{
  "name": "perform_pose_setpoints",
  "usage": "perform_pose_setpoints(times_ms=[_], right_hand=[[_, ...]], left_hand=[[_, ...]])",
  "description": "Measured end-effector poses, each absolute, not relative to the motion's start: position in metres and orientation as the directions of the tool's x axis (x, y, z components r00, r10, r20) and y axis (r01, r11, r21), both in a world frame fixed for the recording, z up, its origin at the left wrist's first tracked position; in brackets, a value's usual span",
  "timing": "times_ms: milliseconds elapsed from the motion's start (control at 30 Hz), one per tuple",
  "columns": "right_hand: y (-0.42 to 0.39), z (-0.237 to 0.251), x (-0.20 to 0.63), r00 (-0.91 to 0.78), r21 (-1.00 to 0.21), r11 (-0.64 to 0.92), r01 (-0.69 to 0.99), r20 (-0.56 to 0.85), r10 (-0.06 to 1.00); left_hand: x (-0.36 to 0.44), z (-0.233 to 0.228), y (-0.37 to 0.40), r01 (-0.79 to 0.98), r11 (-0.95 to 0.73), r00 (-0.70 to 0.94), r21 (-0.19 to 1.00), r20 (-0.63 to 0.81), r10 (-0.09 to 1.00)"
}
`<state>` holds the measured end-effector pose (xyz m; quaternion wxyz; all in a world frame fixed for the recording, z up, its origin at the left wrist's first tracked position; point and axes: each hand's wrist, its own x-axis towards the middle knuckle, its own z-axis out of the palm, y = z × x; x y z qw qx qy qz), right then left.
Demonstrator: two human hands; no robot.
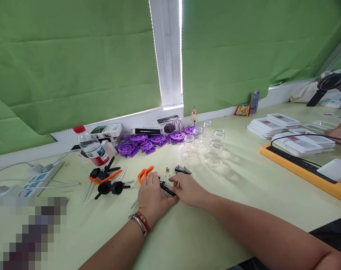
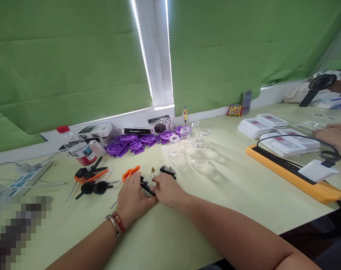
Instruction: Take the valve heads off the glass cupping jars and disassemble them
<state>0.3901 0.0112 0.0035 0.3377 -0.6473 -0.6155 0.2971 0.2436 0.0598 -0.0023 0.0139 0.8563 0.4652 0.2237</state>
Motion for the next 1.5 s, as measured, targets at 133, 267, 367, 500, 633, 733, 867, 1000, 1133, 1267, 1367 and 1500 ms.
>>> perform_pose_setpoints(times_ms=[133, 267, 367, 500, 633, 733, 867, 1000, 1133, 1267, 1367, 1500], right_hand=[[0.007, 0.009, 0.39, -0.046, -0.748, 0.12, 0.652, 0.12, 0.992], [0.009, 0.01, 0.39, -0.065, -0.723, 0.132, 0.678, 0.12, 0.991], [0.011, 0.01, 0.391, -0.113, -0.713, 0.18, 0.678, 0.141, 0.984], [0.011, 0.013, 0.393, -0.113, -0.717, 0.169, 0.676, 0.126, 0.986], [0.011, 0.016, 0.395, -0.142, -0.712, 0.182, 0.679, 0.116, 0.983], [0.012, 0.015, 0.396, -0.155, -0.714, 0.183, 0.676, 0.105, 0.982], [0.013, 0.011, 0.397, -0.161, -0.713, 0.195, 0.674, 0.117, 0.98], [0.015, 0.01, 0.402, -0.104, -0.683, 0.15, 0.715, 0.108, 0.989], [0.012, 0.011, 0.408, -0.089, -0.559, 0.115, 0.821, 0.073, 0.993], [0.004, 0.014, 0.407, -0.192, -0.487, 0.185, 0.854, 0.034, 0.981], [0.0, 0.013, 0.403, -0.255, -0.471, 0.235, 0.85, 0.022, 0.967], [0.009, 0.008, 0.397, -0.223, -0.433, 0.225, 0.873, 0.055, 0.973]], left_hand=[[0.243, -0.002, 0.06, 0.795, -0.557, 0.465, 0.242, 0.346, 0.815], [0.243, -0.004, 0.062, 0.786, -0.569, 0.472, 0.241, 0.36, 0.805], [0.243, -0.004, 0.063, 0.786, -0.57, 0.472, 0.241, 0.361, 0.804], [0.243, -0.003, 0.063, 0.794, -0.558, 0.464, 0.241, 0.351, 0.813], [0.244, -0.004, 0.063, 0.793, -0.557, 0.463, 0.246, 0.351, 0.814], [0.244, -0.004, 0.063, 0.799, -0.552, 0.461, 0.24, 0.346, 0.817], [0.243, -0.004, 0.063, 0.802, -0.551, 0.466, 0.232, 0.333, 0.82], [0.243, -0.006, 0.064, 0.805, -0.546, 0.469, 0.231, 0.315, 0.825], [0.24, -0.006, 0.064, 0.799, -0.562, 0.477, 0.213, 0.343, 0.809], [0.227, 0.002, 0.064, 0.778, -0.615, 0.514, 0.13, 0.432, 0.741], [0.216, 0.01, 0.063, 0.77, -0.635, 0.533, 0.073, 0.474, 0.701], [0.212, 0.018, 0.061, 0.773, -0.633, 0.544, 0.041, 0.471, 0.694]])
